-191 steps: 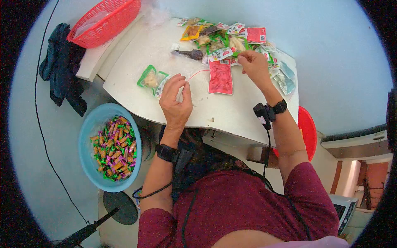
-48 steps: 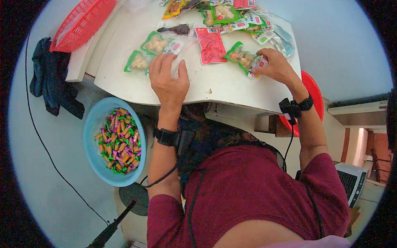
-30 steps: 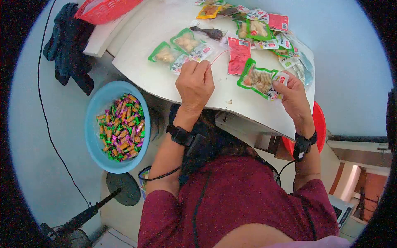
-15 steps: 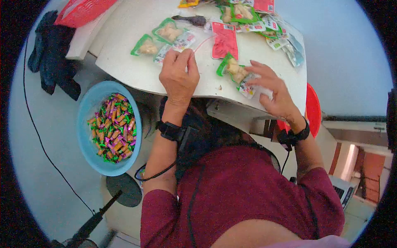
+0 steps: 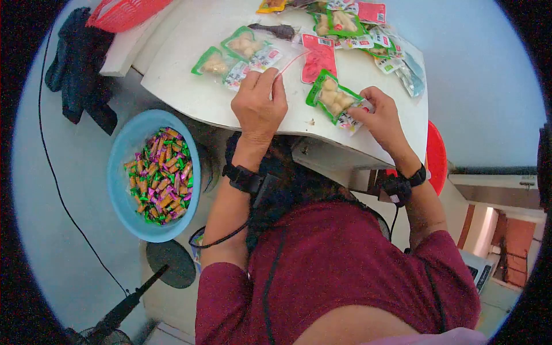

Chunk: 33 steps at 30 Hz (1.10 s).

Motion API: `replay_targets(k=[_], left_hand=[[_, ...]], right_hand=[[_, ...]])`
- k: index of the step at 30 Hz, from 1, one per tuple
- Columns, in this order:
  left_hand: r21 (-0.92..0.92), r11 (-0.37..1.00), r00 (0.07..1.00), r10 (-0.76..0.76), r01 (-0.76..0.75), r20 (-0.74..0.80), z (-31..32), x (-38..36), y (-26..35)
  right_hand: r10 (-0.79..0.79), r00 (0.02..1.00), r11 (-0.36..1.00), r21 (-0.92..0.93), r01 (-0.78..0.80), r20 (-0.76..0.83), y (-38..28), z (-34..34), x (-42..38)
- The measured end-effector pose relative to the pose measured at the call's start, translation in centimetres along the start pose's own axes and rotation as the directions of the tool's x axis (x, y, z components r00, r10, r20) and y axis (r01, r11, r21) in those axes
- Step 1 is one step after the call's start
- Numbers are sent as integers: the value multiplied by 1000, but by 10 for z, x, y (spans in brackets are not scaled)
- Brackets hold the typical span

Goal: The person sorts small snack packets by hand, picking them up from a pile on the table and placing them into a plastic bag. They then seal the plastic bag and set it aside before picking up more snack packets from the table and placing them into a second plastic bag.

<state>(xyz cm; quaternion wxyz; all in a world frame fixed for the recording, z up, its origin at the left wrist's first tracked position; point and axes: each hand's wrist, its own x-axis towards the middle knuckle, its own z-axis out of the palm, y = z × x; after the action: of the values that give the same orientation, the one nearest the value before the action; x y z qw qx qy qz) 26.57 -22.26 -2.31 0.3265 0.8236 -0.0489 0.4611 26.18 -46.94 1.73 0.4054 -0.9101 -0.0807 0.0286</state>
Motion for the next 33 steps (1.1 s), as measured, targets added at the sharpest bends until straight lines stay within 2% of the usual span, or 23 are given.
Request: replay_targets(k=[2, 4, 7, 10, 16, 20, 22, 25, 28, 31, 33], left_hand=[[12, 1000, 999, -26, 25, 34, -3, 0, 1], [7, 1000, 999, -27, 27, 31, -4, 1, 1], [-28, 999, 999, -35, 36, 29, -6, 1, 3], [-81, 995, 998, -48, 50, 28, -6, 0, 4], [-120, 992, 999, -37, 37, 9, -9, 2, 3], [-184, 976, 993, -120, 116, -8, -8, 3, 2], [-155, 983, 995, -100, 96, -23, -10, 3, 3], [-125, 990, 997, -72, 68, -31, -10, 3, 2], [-87, 996, 998, -16, 11, -53, -12, 3, 1], [-54, 998, 994, 31, -37, -103, -14, 8, -1], [-91, 995, 990, 12, -25, -139, -14, 9, -3]], right_hand=[[40, 999, 966, 254, -45, 22, -3, 2, 2], [83, 993, 861, 496, -115, 85, -15, 6, 2], [88, 979, 692, 695, -193, 185, -21, 17, 11], [119, 962, 522, 809, -272, 246, -38, 32, 19], [25, 957, 378, 884, -275, 288, -54, 62, 38], [-28, 951, 380, 883, -276, 309, -66, 79, 50], [-92, 940, 374, 886, -273, 329, -70, 86, 59], [-108, 939, 575, 791, -211, 328, -67, 97, 76], [-229, 914, 338, 908, -247, 334, -84, 114, 83], [-191, 877, 278, 882, -382, 440, -84, 127, 93], [-249, 863, 245, 891, -382, 439, -82, 137, 100]])
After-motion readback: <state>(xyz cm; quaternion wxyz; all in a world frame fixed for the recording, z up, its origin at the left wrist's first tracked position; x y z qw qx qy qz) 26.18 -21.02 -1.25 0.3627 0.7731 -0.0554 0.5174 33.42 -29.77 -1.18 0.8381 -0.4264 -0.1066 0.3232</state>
